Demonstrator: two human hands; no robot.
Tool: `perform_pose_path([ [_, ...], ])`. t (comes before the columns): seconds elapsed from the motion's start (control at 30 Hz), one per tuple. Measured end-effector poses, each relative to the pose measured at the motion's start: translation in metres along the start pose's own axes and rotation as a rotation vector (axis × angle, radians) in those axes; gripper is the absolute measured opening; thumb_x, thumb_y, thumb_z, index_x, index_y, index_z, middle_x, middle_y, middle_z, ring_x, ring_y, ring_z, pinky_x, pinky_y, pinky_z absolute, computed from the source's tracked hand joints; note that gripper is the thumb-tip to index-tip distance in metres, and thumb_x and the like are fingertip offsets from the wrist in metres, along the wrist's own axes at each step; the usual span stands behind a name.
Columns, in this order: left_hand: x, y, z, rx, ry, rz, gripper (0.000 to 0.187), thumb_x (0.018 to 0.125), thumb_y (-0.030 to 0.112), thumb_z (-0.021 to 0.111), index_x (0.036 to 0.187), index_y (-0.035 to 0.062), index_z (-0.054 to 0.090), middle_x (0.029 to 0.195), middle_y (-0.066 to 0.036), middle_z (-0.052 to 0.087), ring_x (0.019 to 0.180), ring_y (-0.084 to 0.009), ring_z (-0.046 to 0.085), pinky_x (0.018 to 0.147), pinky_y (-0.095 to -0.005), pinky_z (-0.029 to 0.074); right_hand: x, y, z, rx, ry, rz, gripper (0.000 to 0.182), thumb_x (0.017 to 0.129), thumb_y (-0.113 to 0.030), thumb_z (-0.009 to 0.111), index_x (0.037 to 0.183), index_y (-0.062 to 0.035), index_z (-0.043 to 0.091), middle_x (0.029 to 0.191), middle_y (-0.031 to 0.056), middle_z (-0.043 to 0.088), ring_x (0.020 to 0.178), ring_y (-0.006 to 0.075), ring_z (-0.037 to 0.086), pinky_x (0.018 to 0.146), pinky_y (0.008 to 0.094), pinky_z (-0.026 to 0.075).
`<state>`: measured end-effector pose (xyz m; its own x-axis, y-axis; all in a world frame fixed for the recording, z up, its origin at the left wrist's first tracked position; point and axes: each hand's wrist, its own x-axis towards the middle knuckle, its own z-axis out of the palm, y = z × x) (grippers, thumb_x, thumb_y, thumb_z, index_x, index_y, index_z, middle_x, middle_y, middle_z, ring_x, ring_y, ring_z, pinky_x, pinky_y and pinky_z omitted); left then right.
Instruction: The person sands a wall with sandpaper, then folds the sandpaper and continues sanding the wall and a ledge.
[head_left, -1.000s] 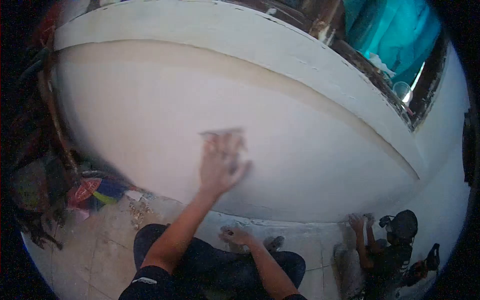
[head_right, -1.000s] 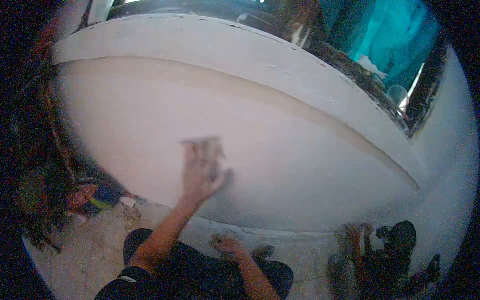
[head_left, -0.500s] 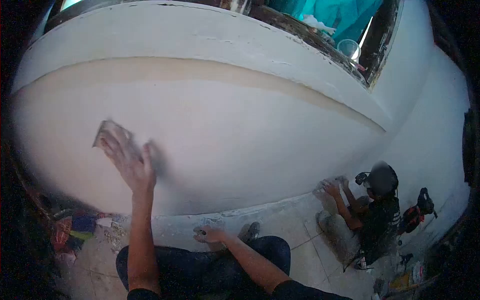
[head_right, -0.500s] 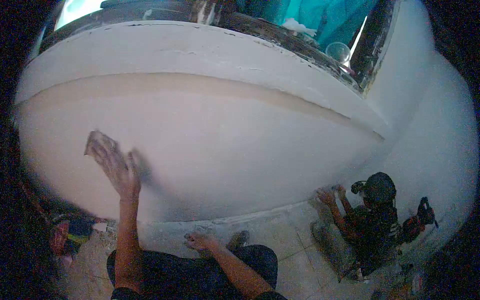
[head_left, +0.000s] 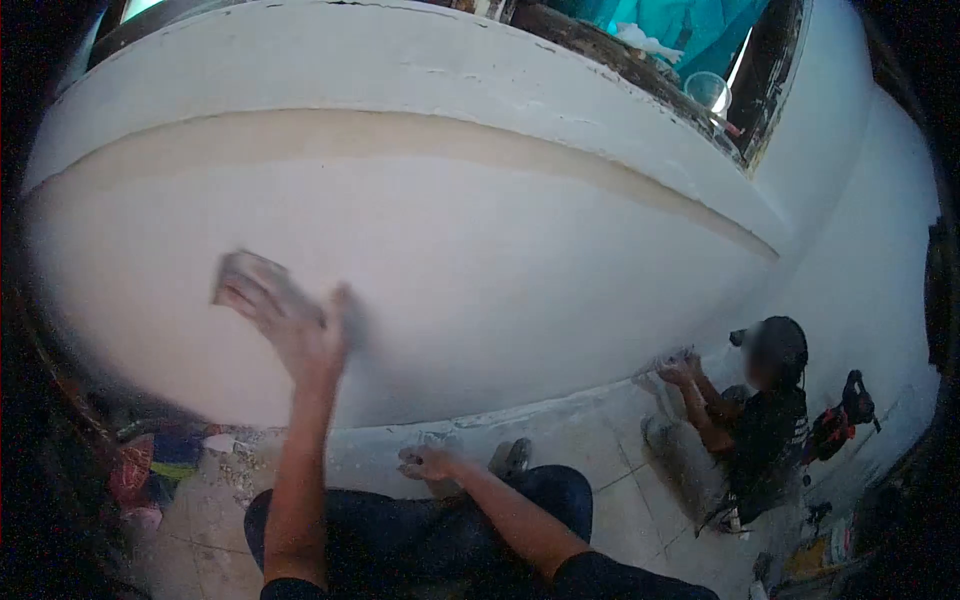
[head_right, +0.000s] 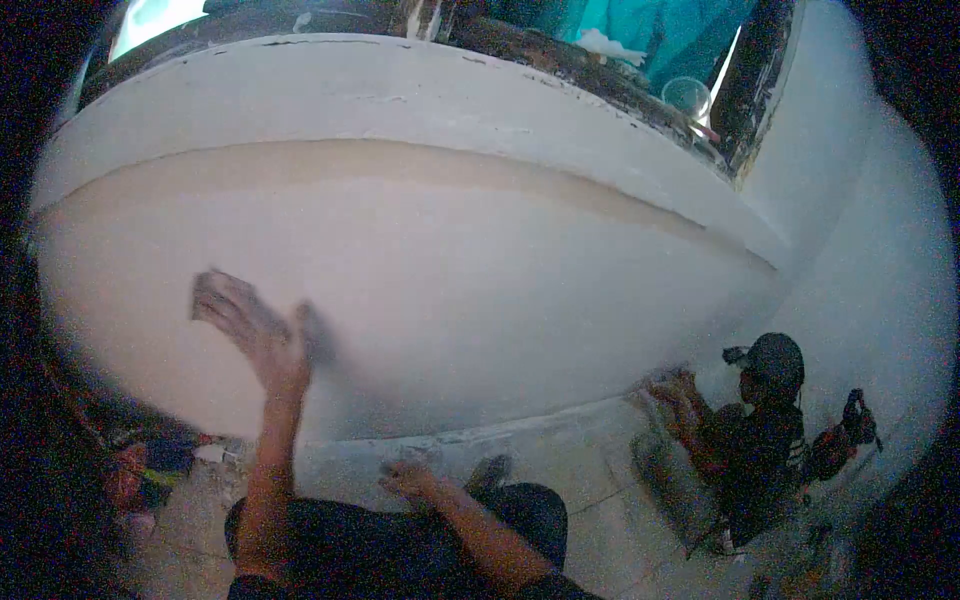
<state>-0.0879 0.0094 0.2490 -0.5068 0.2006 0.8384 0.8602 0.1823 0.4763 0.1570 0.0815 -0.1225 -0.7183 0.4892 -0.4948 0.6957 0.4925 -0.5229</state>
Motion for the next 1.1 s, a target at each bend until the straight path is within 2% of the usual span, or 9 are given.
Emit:
perform_pose_path([
  [0.13, -0.076, 0.019, 0.033, -0.074, -0.153, 0.132, 0.112, 0.092, 0.065, 0.059, 0.16, -0.0048, 0.005, 0.166, -0.032, -0.007, 0.148, -0.0607, -0.014, 0.118, -0.0716, -0.004, -0.019, -0.022, -0.023, 0.1, -0.086, -0.118, 0.074, 0.097, -0.06, 0.057, 0.151, -0.0113, 0.045, 0.147, 0.0195, 0.055, 0.13, 0.0373, 0.056, 0.108, 0.047, 0.043],
  [0.3, 0.002, -0.01, 0.017, 0.142, -0.027, 0.108, 0.116, 0.089, 0.061, 0.066, 0.16, -0.0048, 0.003, 0.163, -0.037, -0.009, 0.145, -0.0655, -0.012, 0.115, -0.076, 0.002, -0.03, 0.0, -0.01, -0.087, 0.072, -0.197, 0.072, 0.098, -0.058, 0.054, 0.153, -0.0127, 0.042, 0.146, 0.018, 0.055, 0.129, 0.037, 0.056, 0.108, 0.0479, 0.043],
  [0.37, 0.007, 0.011, 0.005, 0.048, -0.045, 0.095, 0.113, 0.091, 0.06, 0.064, 0.16, -0.0048, 0.003, 0.164, -0.036, -0.009, 0.146, -0.0643, -0.012, 0.117, -0.0737, 0.001, -0.037, -0.029, -0.022, 0.064, -0.015, -0.03, 0.069, 0.099, -0.056, 0.054, 0.152, -0.014, 0.042, 0.142, 0.0168, 0.057, 0.125, 0.037, 0.058, 0.105, 0.0489, 0.044],
  [0.47, -0.047, 0.03, 0.022, -0.006, -0.096, 0.143, 0.109, 0.094, 0.058, 0.061, 0.16, -0.0047, 0.001, 0.164, -0.036, -0.009, 0.148, -0.0611, -0.011, 0.119, -0.0688, -0.002, 0.055, 0.068, 0.066, 0.572, 0.158, -0.321, 0.065, 0.099, -0.055, 0.053, 0.148, -0.0143, 0.047, 0.14, 0.0155, 0.058, 0.123, 0.0356, 0.059, 0.103, 0.0499, 0.045],
  [0.57, -0.068, 0.036, 0.027, -0.024, -0.164, 0.198, 0.103, 0.097, 0.055, 0.059, 0.161, -0.0016, 0.002, 0.166, -0.032, -0.009, 0.15, -0.0567, -0.012, 0.121, -0.0663, -0.003, -0.022, -0.04, -0.038, -0.021, -0.222, -0.048, 0.06, 0.098, -0.05, 0.055, 0.145, -0.0131, 0.05, 0.138, 0.0161, 0.059, 0.123, 0.0356, 0.059, 0.102, 0.0499, 0.046],
  [0.7, -0.003, 0.016, 0.016, 0.044, -0.099, 0.155, 0.113, 0.091, 0.062, 0.063, 0.161, -0.0032, 0.002, 0.164, -0.037, -0.006, 0.149, -0.059, -0.01, 0.119, -0.0688, -0.002, -0.01, -0.015, 0.0, 0.17, -0.015, -0.037, 0.056, 0.096, -0.044, 0.059, 0.14, -0.0112, 0.055, 0.133, 0.0177, 0.062, 0.123, 0.0363, 0.059, 0.102, 0.0498, 0.048],
  [0.83, -0.04, 0.026, 0.027, 0.096, -0.076, 0.383, 0.11, 0.093, 0.062, 0.059, 0.161, -0.0028, 0.002, 0.163, -0.039, -0.006, 0.15, -0.0583, -0.011, 0.119, -0.0685, -0.003, -0.035, -0.049, -0.038, -0.032, 0.013, -0.055, 0.054, 0.094, -0.042, 0.06, 0.138, -0.0102, 0.056, 0.128, 0.0173, 0.064, 0.121, 0.0374, 0.06, 0.101, 0.0515, 0.048],
  [0.93, -0.1, 0.023, 0.048, 0.042, -0.237, 0.28, 0.11, 0.093, 0.061, 0.059, 0.161, -0.0019, 0.001, 0.163, -0.039, -0.006, 0.15, -0.0578, -0.012, 0.119, -0.0687, -0.003, -0.027, -0.054, -0.035, -0.13, 0.046, -0.077, 0.052, 0.095, -0.041, 0.057, 0.137, -0.0103, 0.057, 0.126, 0.0162, 0.065, 0.121, 0.0372, 0.06, 0.1, 0.0515, 0.049],
  [1.1, -0.016, 0.041, 0.017, 0.013, -0.109, 0.274, 0.11, 0.093, 0.059, 0.061, 0.162, -0.0013, 0.001, 0.164, -0.038, -0.003, 0.151, -0.0558, -0.011, 0.119, -0.0687, -0.004, 0.006, -0.014, 0.007, -0.056, 0.094, -0.149, 0.049, 0.095, -0.039, 0.057, 0.134, -0.0098, 0.059, 0.121, 0.017, 0.067, 0.117, 0.0376, 0.062, 0.097, 0.0506, 0.051],
])
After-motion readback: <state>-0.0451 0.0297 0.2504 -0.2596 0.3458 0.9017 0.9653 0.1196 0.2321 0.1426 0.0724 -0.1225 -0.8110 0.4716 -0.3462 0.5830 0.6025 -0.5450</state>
